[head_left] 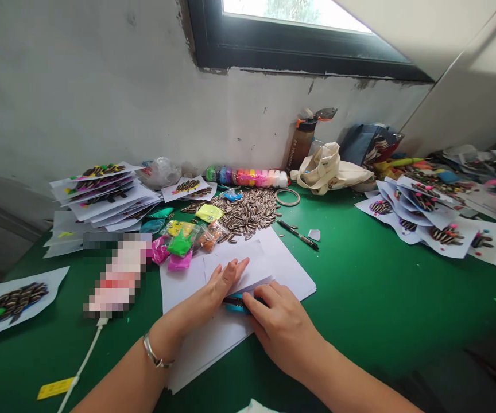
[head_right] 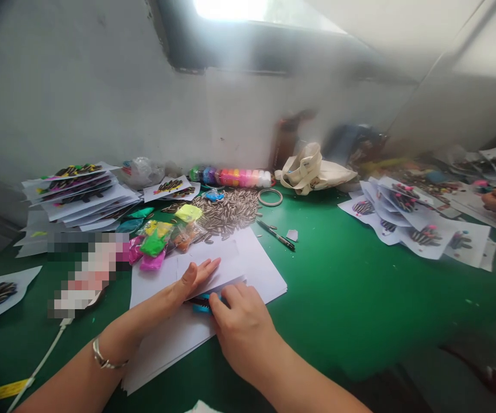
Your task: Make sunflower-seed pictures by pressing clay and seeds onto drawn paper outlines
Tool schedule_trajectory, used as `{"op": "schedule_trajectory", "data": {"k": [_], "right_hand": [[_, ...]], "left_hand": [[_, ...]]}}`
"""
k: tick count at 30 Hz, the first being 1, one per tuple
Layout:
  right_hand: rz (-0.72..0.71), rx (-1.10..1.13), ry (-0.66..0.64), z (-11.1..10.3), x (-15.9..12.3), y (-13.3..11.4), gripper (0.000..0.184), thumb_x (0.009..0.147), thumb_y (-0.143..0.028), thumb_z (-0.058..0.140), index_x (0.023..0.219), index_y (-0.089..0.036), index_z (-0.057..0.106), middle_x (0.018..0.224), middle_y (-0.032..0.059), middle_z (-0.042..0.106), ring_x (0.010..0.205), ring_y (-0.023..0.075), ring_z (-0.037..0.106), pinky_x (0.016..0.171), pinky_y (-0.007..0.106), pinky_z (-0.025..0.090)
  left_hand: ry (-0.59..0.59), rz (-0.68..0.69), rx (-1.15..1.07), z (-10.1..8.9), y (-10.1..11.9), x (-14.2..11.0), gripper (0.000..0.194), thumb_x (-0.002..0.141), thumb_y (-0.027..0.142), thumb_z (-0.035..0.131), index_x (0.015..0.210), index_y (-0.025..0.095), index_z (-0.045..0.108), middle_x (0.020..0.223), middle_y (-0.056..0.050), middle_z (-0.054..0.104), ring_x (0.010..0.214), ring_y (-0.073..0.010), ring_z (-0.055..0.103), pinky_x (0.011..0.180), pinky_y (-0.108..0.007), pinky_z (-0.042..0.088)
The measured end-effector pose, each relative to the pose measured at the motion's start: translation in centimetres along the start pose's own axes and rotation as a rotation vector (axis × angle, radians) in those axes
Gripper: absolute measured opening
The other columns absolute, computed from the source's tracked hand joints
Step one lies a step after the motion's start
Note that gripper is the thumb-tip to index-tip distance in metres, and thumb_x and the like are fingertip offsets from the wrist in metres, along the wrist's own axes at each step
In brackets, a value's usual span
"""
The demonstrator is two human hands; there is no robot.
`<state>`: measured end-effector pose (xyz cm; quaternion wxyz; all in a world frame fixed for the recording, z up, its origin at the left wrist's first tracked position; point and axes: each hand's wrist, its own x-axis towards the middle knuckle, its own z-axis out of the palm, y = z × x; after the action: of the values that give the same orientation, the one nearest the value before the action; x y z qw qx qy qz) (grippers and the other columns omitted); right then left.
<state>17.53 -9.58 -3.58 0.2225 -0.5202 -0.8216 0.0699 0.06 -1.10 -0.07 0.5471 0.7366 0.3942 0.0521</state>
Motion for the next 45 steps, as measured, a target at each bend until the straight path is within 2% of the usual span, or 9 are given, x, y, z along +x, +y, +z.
{"op": "schedule_trajectory", "data": {"k": [12,19,22,25,28,31,35,39,45], "right_hand": [[-0.036,0.047,-0.101,-0.3,0.4,-0.7,0.018,0.086,-0.016,0.057,0.103,-0.018,0.063,0.091,0.0071,0.060,0.084,0.0211,0.052,0.074,0.035,0.046],[-0.051,0.091,-0.214,-4.7,-3.0,2.2,0.023,0.088,-0.019,0.058,0.109,-0.025,0.065,0.092,0.0056,0.063,0.083,0.0195,0.057,0.074,0.034,0.050],[0.092,0.148,-0.218,-7.0,-6.0,5.8,0.028,0.091,-0.023,0.055,0.117,-0.030,0.063,0.104,0.0053,0.064,0.093,0.0182,0.060,0.078,0.029,0.052],[0.333,0.056,-0.005,-8.2,-8.6,9.9,0.027,0.091,-0.037,0.055,0.115,-0.031,0.066,0.113,0.0046,0.064,0.098,0.0199,0.063,0.083,0.030,0.052],[0.608,-0.103,0.234,-8.0,-9.6,13.6,0.036,0.087,-0.048,0.053,0.111,-0.027,0.068,0.112,0.0057,0.066,0.100,0.0248,0.063,0.084,0.037,0.051],[0.738,-0.238,0.263,-6.8,-9.2,16.4,0.041,0.087,-0.049,0.048,0.110,-0.022,0.069,0.108,0.0081,0.068,0.099,0.0276,0.062,0.082,0.041,0.050],[0.691,-0.413,0.240,-5.3,-8.2,17.2,0.043,0.089,-0.046,0.044,0.110,-0.018,0.069,0.107,0.0131,0.066,0.101,0.0324,0.058,0.085,0.049,0.048],[0.496,-0.377,0.367,-5.4,-5.6,13.8,0.036,0.090,-0.042,0.049,0.114,-0.021,0.066,0.114,0.0135,0.064,0.106,0.0315,0.056,0.088,0.049,0.047],[-0.085,0.007,0.026,-4.1,1.3,6.6,0.027,0.086,-0.018,0.059,0.112,-0.022,0.064,0.104,0.0080,0.068,0.102,0.0224,0.058,0.091,0.040,0.047]], "left_hand": [[0.024,0.202,0.162,-0.3,-3.2,0.1,0.053,0.102,0.044,0.007,0.153,0.028,0.015,0.158,0.002,0.019,0.146,-0.0165,0.013,0.121,-0.040,0.012],[0.171,0.162,0.341,0.4,-1.4,0.2,0.049,0.103,0.043,0.020,0.147,0.028,0.034,0.151,-0.002,0.036,0.142,-0.0200,0.026,0.116,-0.043,0.029],[0.188,0.150,0.445,1.3,-1.5,0.3,0.055,0.097,0.049,0.039,0.147,0.024,0.037,0.153,-0.008,0.034,0.144,-0.0263,0.024,0.117,-0.052,0.021],[0.230,0.162,0.554,2.4,-2.1,0.6,0.057,0.093,0.042,0.051,0.145,0.023,0.039,0.154,-0.010,0.033,0.144,-0.0293,0.024,0.116,-0.057,0.017],[0.305,0.184,0.650,3.3,-2.5,0.8,0.048,0.093,0.033,0.050,0.140,0.022,0.047,0.151,-0.011,0.039,0.142,-0.0305,0.030,0.115,-0.059,0.020],[0.369,0.211,0.702,3.6,-2.7,1.0,0.038,0.094,0.026,0.047,0.132,0.021,0.054,0.146,-0.011,0.048,0.138,-0.0302,0.037,0.112,-0.059,0.027],[0.450,0.283,0.757,3.7,-3.0,1.2,0.031,0.094,0.019,0.047,0.123,0.021,0.059,0.134,-0.010,0.059,0.130,-0.0303,0.047,0.108,-0.057,0.035],[0.515,0.360,0.798,3.7,-3.3,1.4,0.026,0.094,0.018,0.048,0.116,0.021,0.061,0.124,-0.009,0.065,0.123,-0.0305,0.054,0.105,-0.056,0.040],[0.565,0.396,0.781,3.6,-3.1,1.2,0.023,0.096,0.018,0.044,0.104,0.020,0.066,0.113,-0.008,0.070,0.114,-0.0276,0.060,0.102,-0.054,0.045]]}}
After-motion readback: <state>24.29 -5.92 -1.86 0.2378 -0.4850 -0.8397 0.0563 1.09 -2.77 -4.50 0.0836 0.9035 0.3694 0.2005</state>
